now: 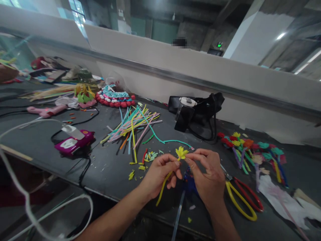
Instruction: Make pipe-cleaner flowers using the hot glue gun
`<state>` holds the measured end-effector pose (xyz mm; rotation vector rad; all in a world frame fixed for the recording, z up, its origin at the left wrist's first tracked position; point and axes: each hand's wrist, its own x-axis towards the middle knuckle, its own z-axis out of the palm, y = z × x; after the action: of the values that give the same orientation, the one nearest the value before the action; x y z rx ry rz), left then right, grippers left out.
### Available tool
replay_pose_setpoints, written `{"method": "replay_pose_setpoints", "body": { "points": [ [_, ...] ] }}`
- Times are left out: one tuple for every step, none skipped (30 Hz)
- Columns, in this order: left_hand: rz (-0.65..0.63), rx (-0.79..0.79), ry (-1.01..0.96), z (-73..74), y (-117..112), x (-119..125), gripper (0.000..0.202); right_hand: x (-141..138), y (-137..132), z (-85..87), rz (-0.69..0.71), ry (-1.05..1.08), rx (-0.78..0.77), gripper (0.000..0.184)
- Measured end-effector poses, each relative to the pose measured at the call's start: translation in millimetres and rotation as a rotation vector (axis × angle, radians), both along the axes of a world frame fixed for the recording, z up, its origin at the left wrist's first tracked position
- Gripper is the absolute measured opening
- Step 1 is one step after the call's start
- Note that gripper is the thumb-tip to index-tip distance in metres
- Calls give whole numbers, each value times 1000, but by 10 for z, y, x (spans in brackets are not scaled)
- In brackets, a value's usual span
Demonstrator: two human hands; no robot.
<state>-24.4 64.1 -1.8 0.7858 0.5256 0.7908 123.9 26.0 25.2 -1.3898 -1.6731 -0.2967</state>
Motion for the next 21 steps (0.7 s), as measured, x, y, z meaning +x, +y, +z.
{"method": "replay_pose_setpoints", "body": {
  "points": [
    [1, 1, 2, -2, 1, -1, 18, -2, -1, -2, -1, -3, 3, 3],
    [2, 1, 4, -5, 2, -2, 18, -2, -3, -3, -2, -8, 7, 3],
    [4, 1, 5, -8, 3, -2, 17, -2, -5, -2, -1, -13, 14, 3],
    [5, 2, 6, -10, 4, -2, 17, -1, -8, -2, -1, -18, 18, 3],
    [4, 3, 6, -13, 5, -2, 17, 0, -10, -1, 2, -23, 22, 3],
    [4, 5, 5, -15, 6, -1, 17, 1, -12, -1, 3, -26, 24, 3],
    [2, 7, 5, -17, 7, 0, 17, 1, -12, -1, 4, -27, 24, 3],
    [2, 8, 6, -18, 7, 0, 16, 0, -11, -3, 6, -27, 21, 3],
    [2, 8, 8, -19, 6, 0, 16, -1, -10, -4, 7, -27, 19, 3],
    [4, 7, 11, -20, 5, 0, 16, -4, -7, -7, 9, -29, 19, 3],
    [6, 6, 14, -20, 3, -1, 16, -6, -5, -9, 11, -32, 21, 3],
    [9, 5, 17, -20, 1, -2, 16, -9, -2, -12, 13, -35, 23, 3],
    [12, 5, 18, -21, -1, -3, 16, -11, 0, -15, 14, -38, 25, 3],
    [15, 7, 19, -21, -3, -5, 15, -13, 2, -18, 12, -39, 28, 3],
    [16, 9, 18, -23, -5, -6, 15, -14, 5, -20, 11, -41, 30, 3],
    [16, 12, 19, -25, -7, -6, 15, -14, 7, -22, 9, -42, 31, 2],
    [15, 17, 20, -28, -8, -7, 15, -14, 10, -24, 8, -41, 33, 2],
    [14, 19, 20, -32, -8, -6, 15, -12, 13, -26, 8, -41, 34, 2],
    [13, 22, 20, -36, -7, -5, 15, -10, 15, -29, 10, -41, 36, 2],
    [14, 23, 19, -41, -6, -4, 15, -8, 17, -32, 11, -40, 36, 2],
    [16, 24, 17, -44, -5, -2, 15, -5, 18, -36, 12, -39, 34, 2]
  ]
}}
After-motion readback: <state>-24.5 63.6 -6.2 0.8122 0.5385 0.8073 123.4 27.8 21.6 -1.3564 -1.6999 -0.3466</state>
